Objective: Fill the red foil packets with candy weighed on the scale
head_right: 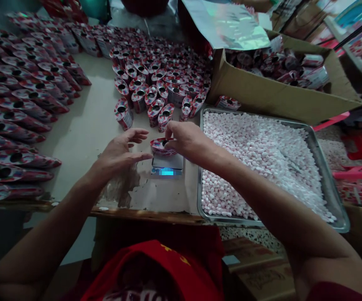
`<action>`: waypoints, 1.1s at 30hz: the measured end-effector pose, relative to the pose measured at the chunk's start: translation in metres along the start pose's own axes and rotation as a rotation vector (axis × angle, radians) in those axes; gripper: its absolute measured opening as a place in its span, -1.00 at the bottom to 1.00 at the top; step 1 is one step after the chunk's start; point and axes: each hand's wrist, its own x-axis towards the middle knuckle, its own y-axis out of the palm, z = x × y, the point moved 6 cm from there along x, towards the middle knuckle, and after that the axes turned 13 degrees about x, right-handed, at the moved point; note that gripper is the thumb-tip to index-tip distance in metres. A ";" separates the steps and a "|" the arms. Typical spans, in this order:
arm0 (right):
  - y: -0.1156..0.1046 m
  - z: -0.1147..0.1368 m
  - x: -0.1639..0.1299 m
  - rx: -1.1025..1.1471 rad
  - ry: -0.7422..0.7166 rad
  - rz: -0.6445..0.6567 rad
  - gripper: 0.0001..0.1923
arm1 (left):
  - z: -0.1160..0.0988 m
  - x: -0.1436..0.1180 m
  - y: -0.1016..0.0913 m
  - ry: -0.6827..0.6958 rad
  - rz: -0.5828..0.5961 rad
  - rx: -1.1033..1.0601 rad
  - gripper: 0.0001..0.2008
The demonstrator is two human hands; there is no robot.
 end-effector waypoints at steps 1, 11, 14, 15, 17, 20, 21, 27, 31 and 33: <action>-0.003 -0.002 0.001 0.078 0.032 0.001 -0.79 | 0.000 0.000 -0.001 -0.003 -0.001 0.001 -0.38; -0.053 -0.068 -0.046 1.043 0.617 -0.540 -0.64 | 0.012 -0.004 -0.006 -0.037 -0.018 -0.030 -0.49; -0.044 -0.059 -0.047 1.000 0.561 -0.391 -0.65 | 0.004 -0.004 -0.005 -0.046 -0.004 -0.055 -0.44; -0.038 -0.053 -0.043 0.972 0.516 -0.321 -0.72 | 0.001 -0.004 -0.005 -0.061 0.002 -0.066 -0.42; -0.028 -0.039 -0.033 0.862 0.412 -0.183 -0.90 | -0.002 -0.006 -0.006 -0.100 0.016 -0.092 -0.37; -0.013 -0.017 -0.017 0.607 0.226 -0.029 -0.84 | 0.001 -0.009 -0.009 -0.148 0.035 -0.140 -0.32; -0.008 -0.011 -0.012 0.524 0.166 0.005 -0.81 | 0.003 -0.010 -0.010 -0.155 0.040 -0.155 -0.31; 0.004 -0.002 0.003 0.522 0.147 0.136 -0.78 | -0.001 -0.004 0.002 -0.082 0.054 -0.126 -0.36; -0.005 -0.007 -0.004 0.928 0.390 0.068 -0.91 | -0.051 0.005 0.024 0.167 0.001 0.114 -0.44; -0.013 -0.012 -0.011 1.081 0.487 -0.024 -0.94 | -0.065 0.012 0.032 0.210 0.074 0.246 -0.62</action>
